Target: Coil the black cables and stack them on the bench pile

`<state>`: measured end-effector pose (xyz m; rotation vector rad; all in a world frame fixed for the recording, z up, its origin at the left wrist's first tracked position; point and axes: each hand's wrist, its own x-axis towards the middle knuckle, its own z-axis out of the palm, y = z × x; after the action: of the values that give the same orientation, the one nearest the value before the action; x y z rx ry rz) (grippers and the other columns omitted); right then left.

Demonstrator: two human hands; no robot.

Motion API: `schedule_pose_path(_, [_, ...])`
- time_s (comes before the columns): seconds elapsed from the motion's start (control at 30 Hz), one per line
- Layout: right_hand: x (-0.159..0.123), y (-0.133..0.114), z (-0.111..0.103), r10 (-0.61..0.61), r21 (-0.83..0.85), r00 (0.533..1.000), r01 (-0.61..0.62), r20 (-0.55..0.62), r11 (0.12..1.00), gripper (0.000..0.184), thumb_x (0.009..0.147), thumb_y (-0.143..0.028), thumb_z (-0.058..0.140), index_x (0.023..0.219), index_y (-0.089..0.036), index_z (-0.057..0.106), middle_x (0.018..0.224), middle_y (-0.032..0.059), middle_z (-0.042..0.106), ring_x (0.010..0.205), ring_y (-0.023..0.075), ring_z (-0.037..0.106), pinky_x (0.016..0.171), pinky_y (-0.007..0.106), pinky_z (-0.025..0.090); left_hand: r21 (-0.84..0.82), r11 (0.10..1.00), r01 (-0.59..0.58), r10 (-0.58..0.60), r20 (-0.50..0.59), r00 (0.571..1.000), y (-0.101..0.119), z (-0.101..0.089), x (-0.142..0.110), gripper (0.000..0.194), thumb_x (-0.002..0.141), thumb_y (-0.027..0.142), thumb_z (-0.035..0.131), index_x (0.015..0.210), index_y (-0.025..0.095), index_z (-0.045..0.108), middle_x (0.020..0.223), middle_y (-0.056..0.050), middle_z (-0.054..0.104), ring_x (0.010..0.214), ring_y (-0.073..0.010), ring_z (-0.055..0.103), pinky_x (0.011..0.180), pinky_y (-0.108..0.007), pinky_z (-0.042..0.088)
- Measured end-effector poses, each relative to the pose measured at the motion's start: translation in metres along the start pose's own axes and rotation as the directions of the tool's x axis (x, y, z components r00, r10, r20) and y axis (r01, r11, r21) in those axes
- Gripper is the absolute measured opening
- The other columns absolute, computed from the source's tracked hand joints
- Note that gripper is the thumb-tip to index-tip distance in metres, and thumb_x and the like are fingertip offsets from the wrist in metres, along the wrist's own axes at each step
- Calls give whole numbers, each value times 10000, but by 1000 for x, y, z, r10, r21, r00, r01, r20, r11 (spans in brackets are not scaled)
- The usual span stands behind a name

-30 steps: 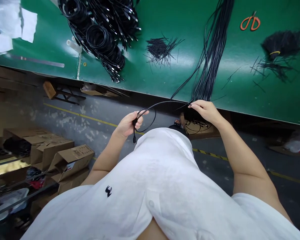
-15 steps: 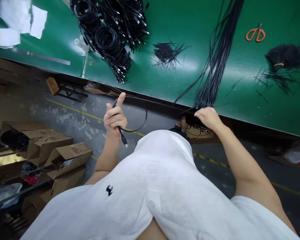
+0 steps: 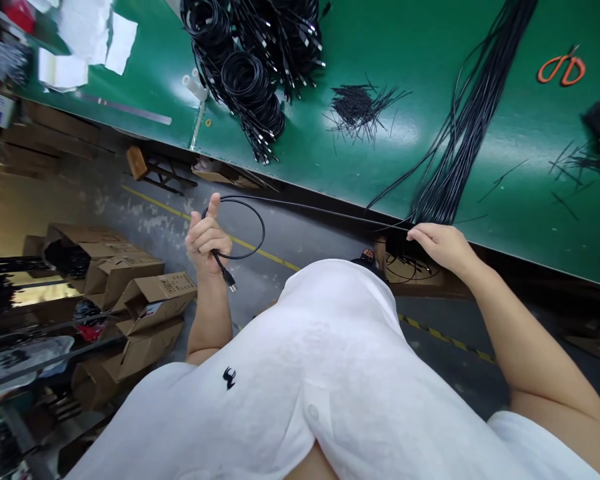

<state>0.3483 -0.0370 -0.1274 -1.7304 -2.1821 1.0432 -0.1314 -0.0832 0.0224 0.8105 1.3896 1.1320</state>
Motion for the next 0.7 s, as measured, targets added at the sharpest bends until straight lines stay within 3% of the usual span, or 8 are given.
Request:
schedule_pose_path(0.13, [15,16,-1,-128,-51,988,124,-83,991,482,936,-551,362,923,-229,720,1034,173,725,945,294,657,817,412,464,114,993,6,2,-66,998,6,5,-4,601,1038,512,133,1352,202,540,495,88,229,486,-72,388,539,-306,221])
schedule_pose_path(0.2, [16,19,-1,-177,-160,979,161,-96,974,546,949,-568,315,863,-214,723,943,201,722,867,300,647,785,435,447,60,998,17,-12,-88,996,6,7,-4,574,1052,447,112,1380,208,518,517,91,316,474,-54,380,526,-289,217])
schedule_pose_path(0.27, [14,9,-4,-255,-251,966,238,-37,938,578,965,-572,288,833,-220,727,865,183,716,813,289,636,780,440,429,-71,996,57,-61,-52,997,2,11,-3,489,1054,406,210,1354,226,552,543,88,396,443,-43,342,475,-252,203])
schedule_pose_path(0.33, [13,-15,-7,-324,-258,944,330,66,908,554,969,-590,316,947,-231,738,866,133,718,822,268,640,810,419,430,-200,963,179,-167,76,983,-7,21,-1,382,1023,343,369,1296,220,606,563,81,440,403,-33,285,403,-211,168])
schedule_pose_path(0.43, [21,-62,-6,-253,-216,944,298,214,930,585,926,-641,436,1314,-243,617,964,82,730,847,258,658,806,382,459,-275,863,424,-311,372,875,-23,43,0,310,953,248,520,1213,153,659,545,84,423,345,-11,197,326,-157,114])
schedule_pose_path(0.53, [44,-106,7,-195,-224,955,245,224,943,795,882,-596,551,1527,-162,384,1250,163,657,1024,314,648,844,402,477,-259,779,571,-355,567,743,-32,65,-5,281,945,215,543,1168,107,678,498,95,383,303,-1,162,300,-122,119])
schedule_pose_path(0.63, [68,-141,27,-424,-118,899,435,106,893,757,930,-457,534,1555,-99,302,1533,211,401,1346,326,463,1032,428,405,-231,708,668,-404,643,650,-32,79,-13,274,969,205,511,1138,88,692,457,101,352,267,1,133,278,-117,116])
schedule_pose_path(0.7, [76,-160,38,-553,-24,826,559,108,829,572,984,-380,449,1488,-111,415,1493,184,466,1334,280,478,1053,401,385,-222,671,707,-420,673,609,-29,83,-17,286,980,204,490,1118,73,703,445,97,355,250,4,123,265,-120,110])
